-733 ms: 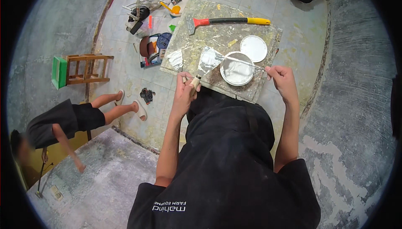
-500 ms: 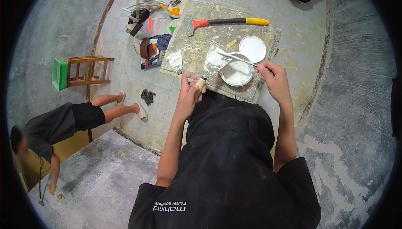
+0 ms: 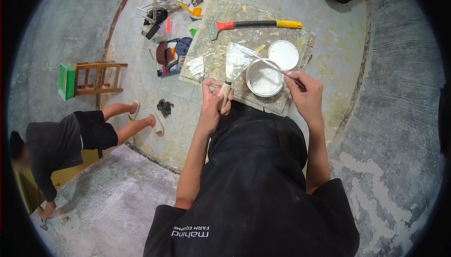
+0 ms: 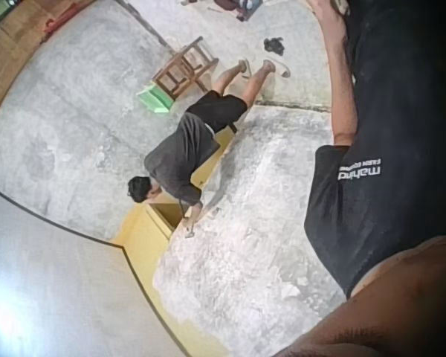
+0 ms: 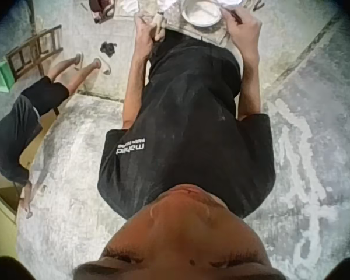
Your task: Apply wall putty or plaster to a cracked wall surface using putty knives.
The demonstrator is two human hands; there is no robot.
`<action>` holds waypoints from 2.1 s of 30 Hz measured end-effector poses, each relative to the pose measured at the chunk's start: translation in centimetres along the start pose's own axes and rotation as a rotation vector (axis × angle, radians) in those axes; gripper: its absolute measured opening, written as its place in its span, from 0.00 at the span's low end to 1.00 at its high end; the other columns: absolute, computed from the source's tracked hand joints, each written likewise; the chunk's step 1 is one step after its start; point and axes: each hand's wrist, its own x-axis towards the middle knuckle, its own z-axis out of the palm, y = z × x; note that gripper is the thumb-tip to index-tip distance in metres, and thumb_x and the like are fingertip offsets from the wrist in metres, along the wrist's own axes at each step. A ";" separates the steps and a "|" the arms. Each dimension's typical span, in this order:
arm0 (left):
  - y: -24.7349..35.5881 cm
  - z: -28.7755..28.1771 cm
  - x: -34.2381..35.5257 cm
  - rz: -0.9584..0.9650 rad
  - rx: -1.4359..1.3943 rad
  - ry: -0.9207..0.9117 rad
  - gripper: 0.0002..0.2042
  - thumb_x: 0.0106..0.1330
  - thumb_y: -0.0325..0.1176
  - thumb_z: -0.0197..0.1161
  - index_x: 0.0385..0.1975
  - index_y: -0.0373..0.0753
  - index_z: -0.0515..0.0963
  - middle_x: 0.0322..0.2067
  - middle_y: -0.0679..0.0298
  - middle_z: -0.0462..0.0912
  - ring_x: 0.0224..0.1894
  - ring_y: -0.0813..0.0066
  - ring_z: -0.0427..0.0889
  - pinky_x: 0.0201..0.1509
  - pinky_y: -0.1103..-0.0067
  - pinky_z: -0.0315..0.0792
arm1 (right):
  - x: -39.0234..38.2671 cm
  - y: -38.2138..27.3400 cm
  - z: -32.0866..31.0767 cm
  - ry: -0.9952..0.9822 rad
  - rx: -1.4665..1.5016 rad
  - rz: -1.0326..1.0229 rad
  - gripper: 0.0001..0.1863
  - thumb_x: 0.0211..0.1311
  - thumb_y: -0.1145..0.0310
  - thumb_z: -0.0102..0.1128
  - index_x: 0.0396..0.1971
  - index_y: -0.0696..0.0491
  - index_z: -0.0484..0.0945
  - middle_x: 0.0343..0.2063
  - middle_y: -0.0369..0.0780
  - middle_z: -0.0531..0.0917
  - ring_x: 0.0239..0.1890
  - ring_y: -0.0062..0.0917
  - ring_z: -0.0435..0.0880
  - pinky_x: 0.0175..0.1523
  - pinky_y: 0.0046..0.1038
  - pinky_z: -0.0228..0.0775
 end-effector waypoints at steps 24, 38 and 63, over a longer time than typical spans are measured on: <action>0.1 -0.4 -0.4 0.024 0.054 -0.020 0.11 0.74 0.36 0.47 0.49 0.49 0.55 0.36 0.61 0.71 0.20 0.85 0.61 0.23 0.87 0.58 | 0.1 -1.3 -0.2 0.039 -0.154 -0.073 0.08 0.59 0.72 0.69 0.30 0.61 0.80 0.24 0.41 0.82 0.25 0.22 0.79 0.32 0.25 0.69; 0.6 -0.3 -0.3 0.014 0.025 -0.035 0.11 0.75 0.36 0.47 0.50 0.49 0.54 0.35 0.61 0.72 0.22 0.84 0.62 0.26 0.87 0.58 | -0.1 -1.1 -0.6 -0.037 0.005 -0.005 0.05 0.59 0.75 0.66 0.30 0.60 0.80 0.29 0.38 0.81 0.27 0.18 0.76 0.32 0.21 0.68; 0.5 -0.6 0.0 0.022 0.034 -0.054 0.10 0.76 0.35 0.46 0.50 0.50 0.54 0.35 0.61 0.72 0.22 0.84 0.62 0.25 0.87 0.58 | -0.4 -2.0 -0.6 -0.017 -0.099 -0.012 0.08 0.57 0.74 0.68 0.34 0.61 0.82 0.28 0.39 0.81 0.28 0.18 0.76 0.33 0.21 0.69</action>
